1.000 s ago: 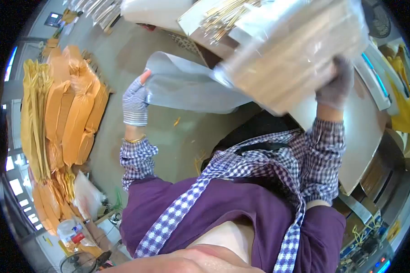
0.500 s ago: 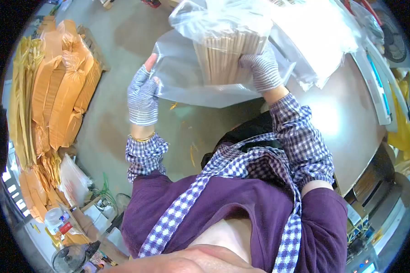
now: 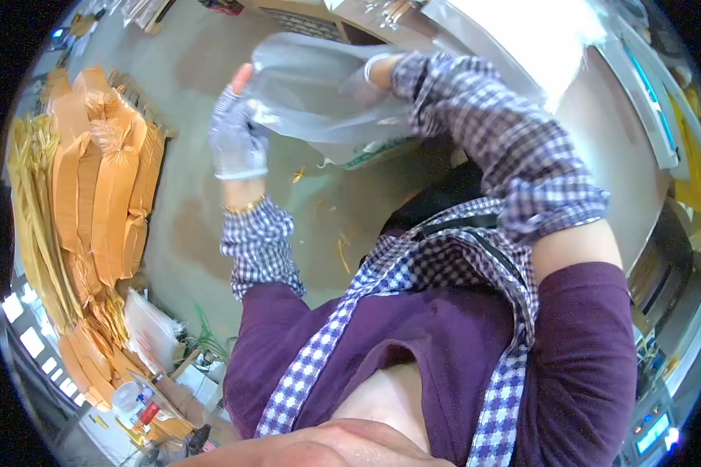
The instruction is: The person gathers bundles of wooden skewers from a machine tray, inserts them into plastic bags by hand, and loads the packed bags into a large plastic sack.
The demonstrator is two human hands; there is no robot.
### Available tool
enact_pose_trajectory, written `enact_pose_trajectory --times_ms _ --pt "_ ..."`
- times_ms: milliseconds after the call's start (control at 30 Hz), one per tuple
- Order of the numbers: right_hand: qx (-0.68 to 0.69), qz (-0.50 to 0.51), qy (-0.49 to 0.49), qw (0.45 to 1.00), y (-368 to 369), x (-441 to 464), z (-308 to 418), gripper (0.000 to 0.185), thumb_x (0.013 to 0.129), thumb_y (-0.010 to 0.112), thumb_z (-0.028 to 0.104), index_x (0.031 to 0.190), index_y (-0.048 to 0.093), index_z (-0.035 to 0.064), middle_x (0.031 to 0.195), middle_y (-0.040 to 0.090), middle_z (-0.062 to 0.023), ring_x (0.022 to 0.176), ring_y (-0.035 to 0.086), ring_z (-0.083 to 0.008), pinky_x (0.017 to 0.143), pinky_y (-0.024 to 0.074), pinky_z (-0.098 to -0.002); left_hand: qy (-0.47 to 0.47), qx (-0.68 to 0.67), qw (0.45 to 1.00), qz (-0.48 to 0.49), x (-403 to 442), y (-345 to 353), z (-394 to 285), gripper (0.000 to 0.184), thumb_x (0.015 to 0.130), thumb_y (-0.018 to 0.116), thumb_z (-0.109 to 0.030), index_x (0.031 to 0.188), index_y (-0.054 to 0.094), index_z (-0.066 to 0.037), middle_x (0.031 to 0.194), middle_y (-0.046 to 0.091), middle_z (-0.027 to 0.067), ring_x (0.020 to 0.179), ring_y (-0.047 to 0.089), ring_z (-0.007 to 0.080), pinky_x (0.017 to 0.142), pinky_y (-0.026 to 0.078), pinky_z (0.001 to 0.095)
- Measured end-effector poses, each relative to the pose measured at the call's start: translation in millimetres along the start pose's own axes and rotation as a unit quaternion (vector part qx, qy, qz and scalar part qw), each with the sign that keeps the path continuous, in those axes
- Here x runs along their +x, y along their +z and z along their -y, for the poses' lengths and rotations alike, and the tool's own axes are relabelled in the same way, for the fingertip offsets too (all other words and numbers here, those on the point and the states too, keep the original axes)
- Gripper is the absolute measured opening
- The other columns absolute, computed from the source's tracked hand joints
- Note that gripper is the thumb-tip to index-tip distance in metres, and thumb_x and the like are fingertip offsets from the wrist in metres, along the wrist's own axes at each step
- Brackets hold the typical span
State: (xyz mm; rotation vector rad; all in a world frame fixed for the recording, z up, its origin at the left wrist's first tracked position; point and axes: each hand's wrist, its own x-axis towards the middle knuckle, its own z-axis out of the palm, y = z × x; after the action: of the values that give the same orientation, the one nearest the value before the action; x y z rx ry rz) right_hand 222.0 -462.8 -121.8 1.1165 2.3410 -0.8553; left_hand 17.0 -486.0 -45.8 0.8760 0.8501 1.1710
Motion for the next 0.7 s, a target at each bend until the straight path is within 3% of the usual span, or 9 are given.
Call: enact_pose_trajectory --times_ms 67,167,233,400,533,567,600,633,700 --pt "0.093 0.035 0.113 0.989 -22.2 -45.2 21.5 0.052 0.068 0.059 0.015 0.119 0.049 0.0089 0.107 0.057 -0.0143 0.099 0.053 -0.0284 0.085 0.0419 -0.0334 0.044 -0.015 0.999 0.000 13.6 -8.5 1.2 0.038 0.072 0.046 0.009 0.110 0.053 0.008 0.086 0.059 0.0092 0.051 0.040 0.0054 0.044 0.032 0.0168" --pt "0.207 -0.283 0.052 0.935 12.7 -119.7 31.8 0.039 0.079 0.051 0.004 0.118 0.050 0.0073 0.108 0.057 -0.0113 0.101 0.053 -0.0179 0.088 0.0411 -0.0274 0.042 -0.019 0.999 -0.009 24.1 -13.0 -4.3 0.036 0.072 0.046 0.009 0.108 0.053 0.009 0.083 0.058 0.0098 0.048 0.041 0.0068 0.040 0.033 0.0182" --pt "0.349 -0.528 -0.068 0.771 58.7 -175.1 48.7 0.033 0.082 0.053 0.013 0.114 0.053 0.0036 0.107 0.059 -0.0098 0.096 0.055 -0.0140 0.084 0.0436 -0.0272 0.050 -0.023 0.998 -0.014 35.3 -15.1 -5.2 0.036 0.072 0.047 0.009 0.108 0.052 0.009 0.080 0.058 0.0097 0.048 0.042 0.0071 0.040 0.034 0.0182" --pt "0.392 -0.625 0.201 0.645 225.8 -326.4 75.1 0.032 0.086 0.049 0.008 0.117 0.049 -0.0010 0.112 0.055 -0.0115 0.104 0.052 -0.0183 0.091 0.0404 -0.0293 0.067 -0.048 0.994 0.069 65.4 -17.1 2.0 0.023 0.084 0.047 -0.014 0.093 0.057 0.005 0.085 0.058 0.0154 0.072 0.055 0.0208 0.067 0.046 0.0308" --pt "0.497 -0.717 0.380 0.308 374.9 -402.6 163.1 0.025 0.081 0.056 0.009 0.105 0.058 0.0000 0.095 0.062 -0.0080 0.088 0.058 -0.0167 0.077 0.0466 -0.0273 -0.043 -0.035 0.989 0.137 12.0 35.2 -46.2 0.034 0.087 0.037 -0.025 0.096 0.053 0.003 0.093 0.056 0.0207 0.088 0.054 0.0273 0.080 0.043 0.0396" --pt "0.515 -0.743 0.400 0.151 412.6 -401.5 186.1 0.024 0.079 0.058 0.008 0.102 0.059 0.0016 0.092 0.062 -0.0066 0.083 0.058 -0.0158 0.072 0.0475 -0.0265 0.186 0.088 0.972 0.108 -7.7 73.6 -39.6 0.029 0.085 0.039 -0.018 0.099 0.051 0.004 0.090 0.056 0.0163 0.078 0.053 0.0217 0.070 0.045 0.0332" --pt "0.456 -0.744 0.464 0.152 447.3 -401.3 211.7 0.024 0.079 0.059 0.007 0.102 0.059 0.0025 0.092 0.062 -0.0061 0.080 0.059 -0.0151 0.069 0.0482 -0.0262 0.246 0.088 0.962 0.084 -28.4 113.4 -24.6 0.028 0.084 0.040 -0.013 0.102 0.050 0.005 0.086 0.055 0.0129 0.071 0.050 0.0180 0.064 0.043 0.0295" --pt "0.515 -0.709 0.480 0.035 467.5 -402.9 231.7 0.024 0.079 0.059 0.007 0.103 0.059 0.0027 0.093 0.062 -0.0057 0.079 0.059 -0.0132 0.068 0.0482 -0.0255 0.306 0.086 0.947 0.051 -67.4 159.8 -12.7 0.028 0.083 0.041 -0.009 0.106 0.049 0.005 0.082 0.055 0.0095 0.065 0.047 0.0143 0.059 0.041 0.0257" --pt "0.463 -0.706 0.536 -0.036 475.2 -418.0 272.2 0.026 0.081 0.057 0.009 0.106 0.058 0.0032 0.095 0.061 -0.0054 0.081 0.058 -0.0110 0.067 0.0474 -0.0241 0.165 0.177 0.927 0.286 -106.1 212.1 43.3 0.031 0.080 0.044 -0.003 0.110 0.050 0.004 0.075 0.052 0.0036 0.059 0.040 0.0097 0.053 0.036 0.0222"
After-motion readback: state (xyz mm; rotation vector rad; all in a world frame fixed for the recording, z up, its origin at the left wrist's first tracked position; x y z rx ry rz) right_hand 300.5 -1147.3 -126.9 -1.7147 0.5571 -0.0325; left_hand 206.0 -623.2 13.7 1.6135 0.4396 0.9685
